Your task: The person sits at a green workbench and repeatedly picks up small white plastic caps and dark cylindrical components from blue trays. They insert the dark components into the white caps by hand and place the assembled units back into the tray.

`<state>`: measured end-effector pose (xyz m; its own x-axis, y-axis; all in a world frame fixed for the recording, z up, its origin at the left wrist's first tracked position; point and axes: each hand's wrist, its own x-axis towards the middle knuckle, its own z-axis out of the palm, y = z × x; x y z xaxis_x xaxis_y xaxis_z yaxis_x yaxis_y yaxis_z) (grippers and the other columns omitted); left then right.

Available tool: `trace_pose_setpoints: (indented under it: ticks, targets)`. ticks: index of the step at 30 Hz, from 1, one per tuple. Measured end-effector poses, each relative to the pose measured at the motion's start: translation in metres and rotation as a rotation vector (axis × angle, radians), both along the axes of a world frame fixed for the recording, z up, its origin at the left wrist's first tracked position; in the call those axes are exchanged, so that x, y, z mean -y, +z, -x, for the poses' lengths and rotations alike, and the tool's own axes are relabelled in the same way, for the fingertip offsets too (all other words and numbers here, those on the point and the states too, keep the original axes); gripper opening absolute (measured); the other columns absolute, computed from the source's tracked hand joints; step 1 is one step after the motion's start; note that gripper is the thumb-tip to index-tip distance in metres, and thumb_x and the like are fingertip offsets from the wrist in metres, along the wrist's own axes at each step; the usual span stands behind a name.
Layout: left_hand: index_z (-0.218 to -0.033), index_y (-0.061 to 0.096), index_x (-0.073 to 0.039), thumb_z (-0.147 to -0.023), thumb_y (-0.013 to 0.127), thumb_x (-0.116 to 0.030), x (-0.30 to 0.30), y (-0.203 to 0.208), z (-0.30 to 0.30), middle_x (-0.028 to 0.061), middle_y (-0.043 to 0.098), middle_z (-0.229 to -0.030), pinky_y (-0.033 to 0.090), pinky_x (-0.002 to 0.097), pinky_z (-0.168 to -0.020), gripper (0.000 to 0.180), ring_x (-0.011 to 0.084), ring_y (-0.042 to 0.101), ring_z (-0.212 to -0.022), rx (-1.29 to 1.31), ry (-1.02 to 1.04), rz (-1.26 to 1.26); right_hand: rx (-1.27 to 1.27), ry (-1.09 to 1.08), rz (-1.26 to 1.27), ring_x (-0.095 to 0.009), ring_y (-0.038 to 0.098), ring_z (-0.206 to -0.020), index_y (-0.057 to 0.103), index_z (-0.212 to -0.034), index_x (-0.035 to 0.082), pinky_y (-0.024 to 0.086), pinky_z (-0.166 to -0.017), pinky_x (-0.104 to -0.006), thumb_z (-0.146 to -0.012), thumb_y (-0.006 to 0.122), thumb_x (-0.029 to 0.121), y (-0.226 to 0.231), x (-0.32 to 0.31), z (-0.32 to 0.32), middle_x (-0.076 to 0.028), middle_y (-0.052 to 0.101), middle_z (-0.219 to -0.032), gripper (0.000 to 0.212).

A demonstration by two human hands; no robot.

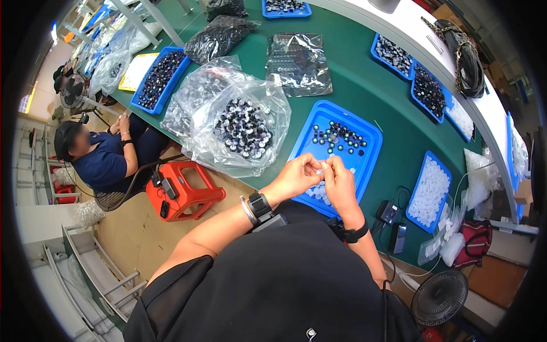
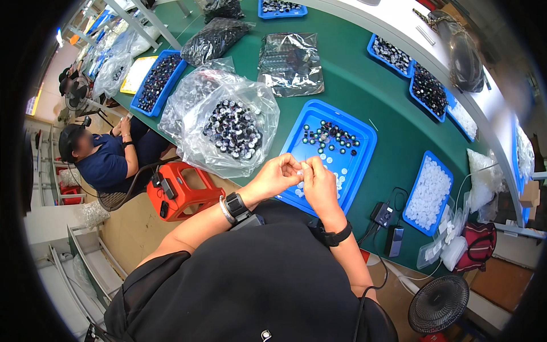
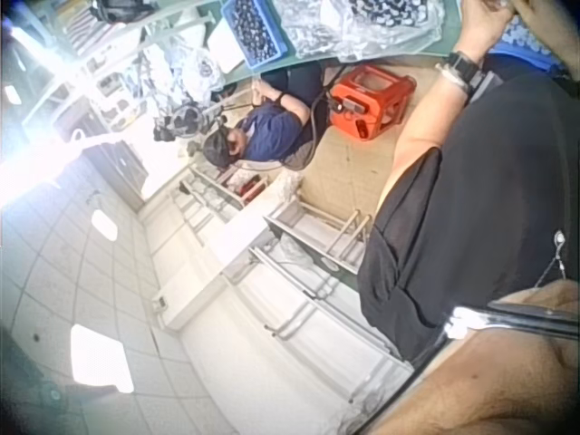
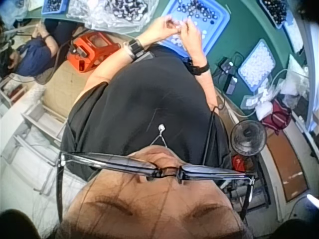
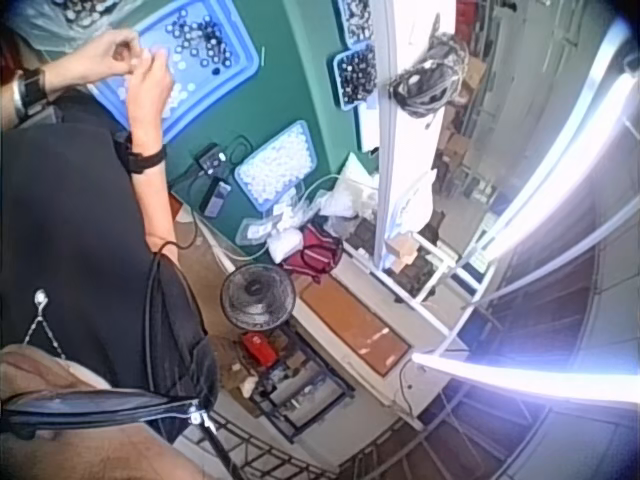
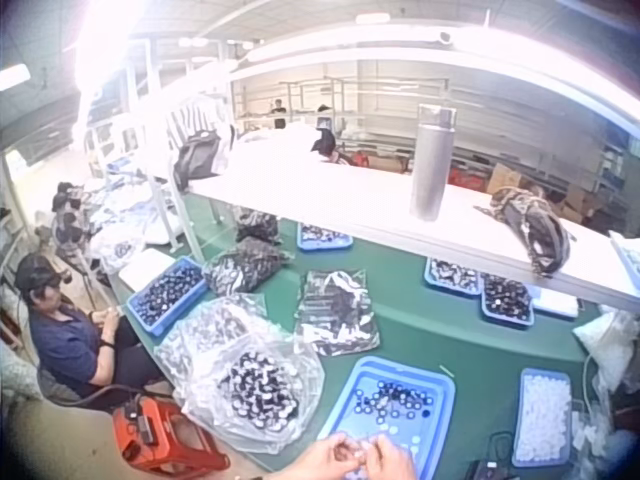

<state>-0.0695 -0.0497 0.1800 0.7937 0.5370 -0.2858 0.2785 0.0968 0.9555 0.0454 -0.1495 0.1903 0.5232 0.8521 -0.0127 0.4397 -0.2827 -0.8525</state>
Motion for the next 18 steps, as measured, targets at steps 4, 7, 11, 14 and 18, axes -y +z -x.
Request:
trace_pose_setpoints:
  ticks: [4,7,11,14,18]
  targets:
    - [-0.090,0.055,-0.001,-0.080,0.070,-0.007,0.003,-0.004,-0.001,0.0035,0.062,-0.081,0.049,0.0210,-0.070,0.019,0.0071,0.059,-0.074,0.086,0.067,0.180,-0.398,-0.092,-0.154,-0.016,0.064,-0.074,0.052,-0.088,0.001,0.050,-0.061,-0.0296,-0.093,0.053,0.013,-0.018,0.002,-0.005,-0.011,0.066,-0.083,0.013]
    - [-0.092,0.055,-0.001,-0.080,0.070,-0.007,0.004,-0.001,-0.001,0.0031,0.062,-0.081,0.049,0.0212,-0.070,0.020,0.0072,0.059,-0.075,0.129,0.107,0.211,-0.745,-0.139,-0.191,-0.016,0.064,-0.081,0.054,-0.092,0.002,0.051,-0.068,-0.0277,-0.093,0.053,0.011,-0.013,0.000,-0.011,-0.011,0.065,-0.092,0.010]
    - [-0.096,0.054,0.000,-0.080,0.070,-0.007,0.002,-0.005,0.001,0.0033,0.060,-0.084,0.049,0.0209,-0.070,0.024,0.0069,0.057,-0.076,0.093,0.095,0.083,-0.706,-0.035,-0.149,-0.014,0.062,-0.083,0.056,-0.099,0.001,0.050,-0.072,-0.0262,-0.091,0.056,0.010,-0.012,0.003,-0.014,-0.011,0.064,-0.092,0.012]
    - [-0.101,0.053,0.000,-0.080,0.070,-0.006,0.003,-0.004,0.000,0.0036,0.059,-0.087,0.049,0.0206,-0.071,0.028,0.0066,0.056,-0.078,0.085,0.080,0.044,-0.620,0.004,-0.095,-0.013,0.061,-0.081,0.058,-0.096,0.000,0.049,-0.071,-0.0253,-0.089,0.059,0.009,-0.008,0.001,-0.010,-0.008,0.064,-0.089,0.012]
    - [-0.106,0.051,0.000,-0.082,0.070,-0.012,0.004,-0.006,0.001,0.0044,0.059,-0.090,0.049,0.0219,-0.073,0.033,0.0068,0.056,-0.079,0.103,0.062,0.061,-0.433,-0.048,-0.075,-0.011,0.059,-0.074,0.062,-0.084,0.000,0.047,-0.067,-0.0242,-0.084,0.065,0.009,-0.001,-0.002,-0.010,-0.005,0.064,-0.084,0.009]
